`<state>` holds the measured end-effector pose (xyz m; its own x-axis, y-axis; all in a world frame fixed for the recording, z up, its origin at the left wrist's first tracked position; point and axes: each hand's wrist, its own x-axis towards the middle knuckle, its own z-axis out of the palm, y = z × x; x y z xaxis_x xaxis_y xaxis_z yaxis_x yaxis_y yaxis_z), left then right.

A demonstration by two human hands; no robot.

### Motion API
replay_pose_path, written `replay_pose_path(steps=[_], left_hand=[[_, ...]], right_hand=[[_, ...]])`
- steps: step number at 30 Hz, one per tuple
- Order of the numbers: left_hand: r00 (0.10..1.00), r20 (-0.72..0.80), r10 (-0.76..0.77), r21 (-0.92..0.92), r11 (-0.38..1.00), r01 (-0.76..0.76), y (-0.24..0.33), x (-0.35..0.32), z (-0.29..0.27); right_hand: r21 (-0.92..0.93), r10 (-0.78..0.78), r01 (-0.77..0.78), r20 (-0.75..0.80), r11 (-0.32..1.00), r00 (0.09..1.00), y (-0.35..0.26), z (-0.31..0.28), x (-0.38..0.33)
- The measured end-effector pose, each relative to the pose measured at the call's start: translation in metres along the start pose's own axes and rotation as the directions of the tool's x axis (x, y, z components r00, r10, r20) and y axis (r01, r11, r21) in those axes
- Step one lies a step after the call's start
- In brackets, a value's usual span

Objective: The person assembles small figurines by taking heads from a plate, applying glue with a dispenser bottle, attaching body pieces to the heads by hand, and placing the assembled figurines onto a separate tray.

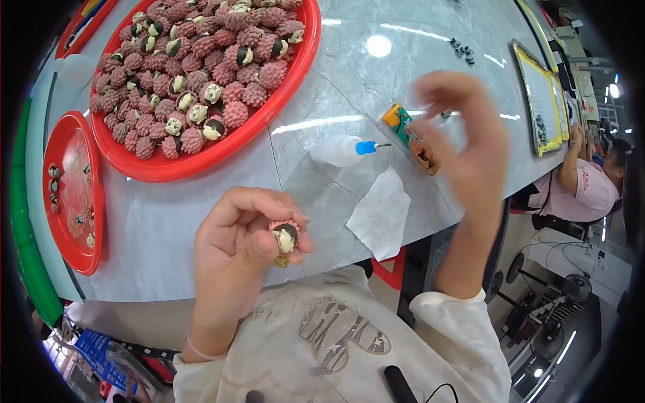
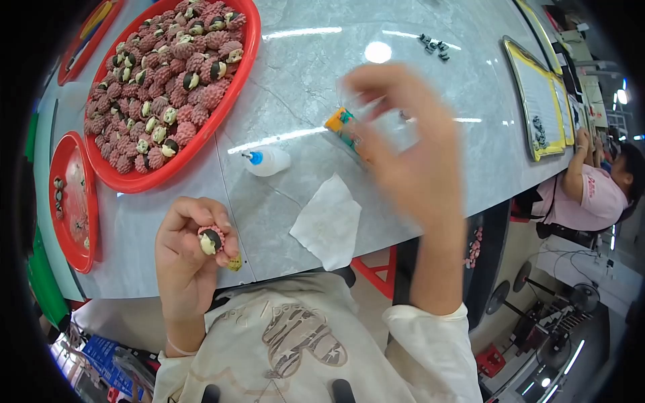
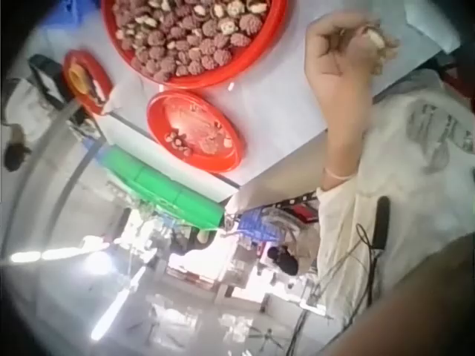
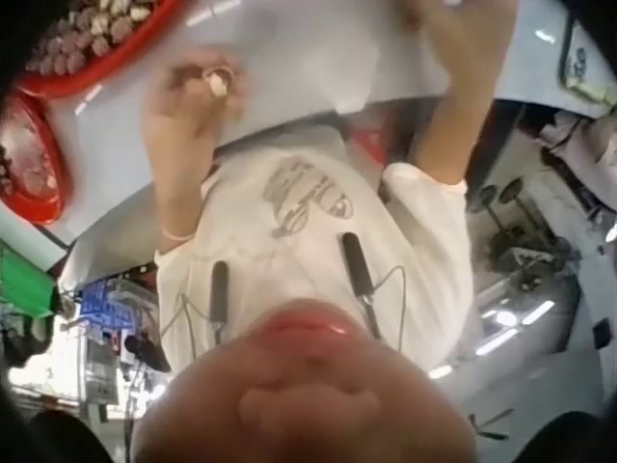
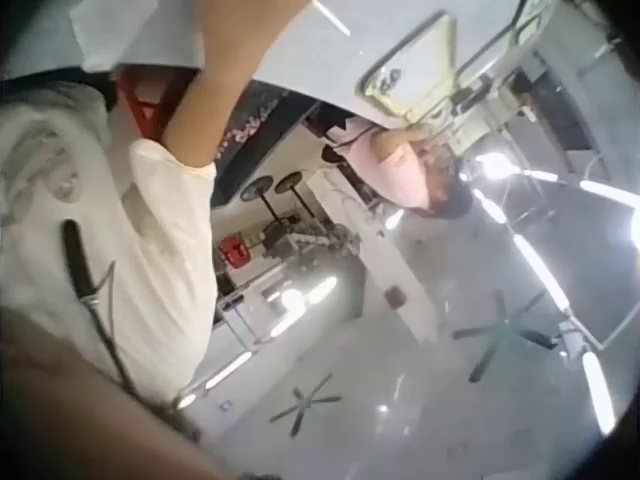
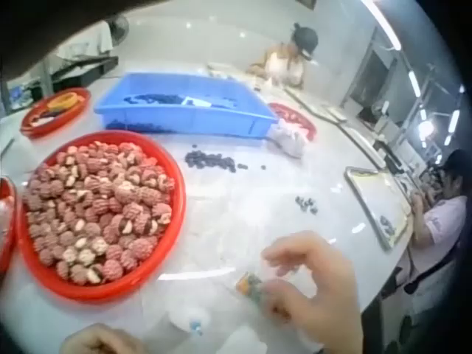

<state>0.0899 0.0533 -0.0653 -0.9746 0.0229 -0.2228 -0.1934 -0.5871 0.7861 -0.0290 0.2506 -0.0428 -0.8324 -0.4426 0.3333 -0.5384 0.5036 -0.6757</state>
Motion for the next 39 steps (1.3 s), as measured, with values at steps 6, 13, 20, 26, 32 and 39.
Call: replay_pose_path(steps=[6, 13, 20, 26, 32, 39], left_hand=[[1.0, 0.014, 0.006, -0.064, 0.998, -0.005, 0.0, -0.003, 0.0], [1.0, 0.007, 0.008, -0.162, 0.987, -0.006, -0.004, -0.003, -0.005], [0.998, 0.056, -0.033, -0.059, 0.998, 0.037, -0.003, 0.001, -0.007], [0.992, 0.123, -0.029, -0.042, 0.999, 0.035, -0.003, -0.001, -0.013], [0.986, 0.166, 0.028, -0.045, 0.999, -0.021, -0.005, -0.003, -0.014], [0.988, 0.153, 0.035, -0.047, 0.999, -0.028, -0.006, -0.004, -0.015]], right_hand=[[-0.261, 0.275, -0.333, -0.236, 0.906, 0.932, 0.083, -0.06, 0.028], [-0.326, 0.187, -0.227, -0.149, 0.918, 0.971, 0.074, -0.049, 0.025], [0.448, 0.176, -0.147, -0.023, 0.882, 0.984, -0.007, -0.032, -0.025], [0.522, 0.18, -0.198, 0.086, 0.83, 0.98, -0.034, -0.004, -0.051], [0.606, -0.001, -0.077, 0.126, 0.792, 0.992, -0.037, 0.024, -0.051], [0.662, 0.008, -0.112, 0.158, 0.741, 0.987, -0.049, 0.041, -0.043]])
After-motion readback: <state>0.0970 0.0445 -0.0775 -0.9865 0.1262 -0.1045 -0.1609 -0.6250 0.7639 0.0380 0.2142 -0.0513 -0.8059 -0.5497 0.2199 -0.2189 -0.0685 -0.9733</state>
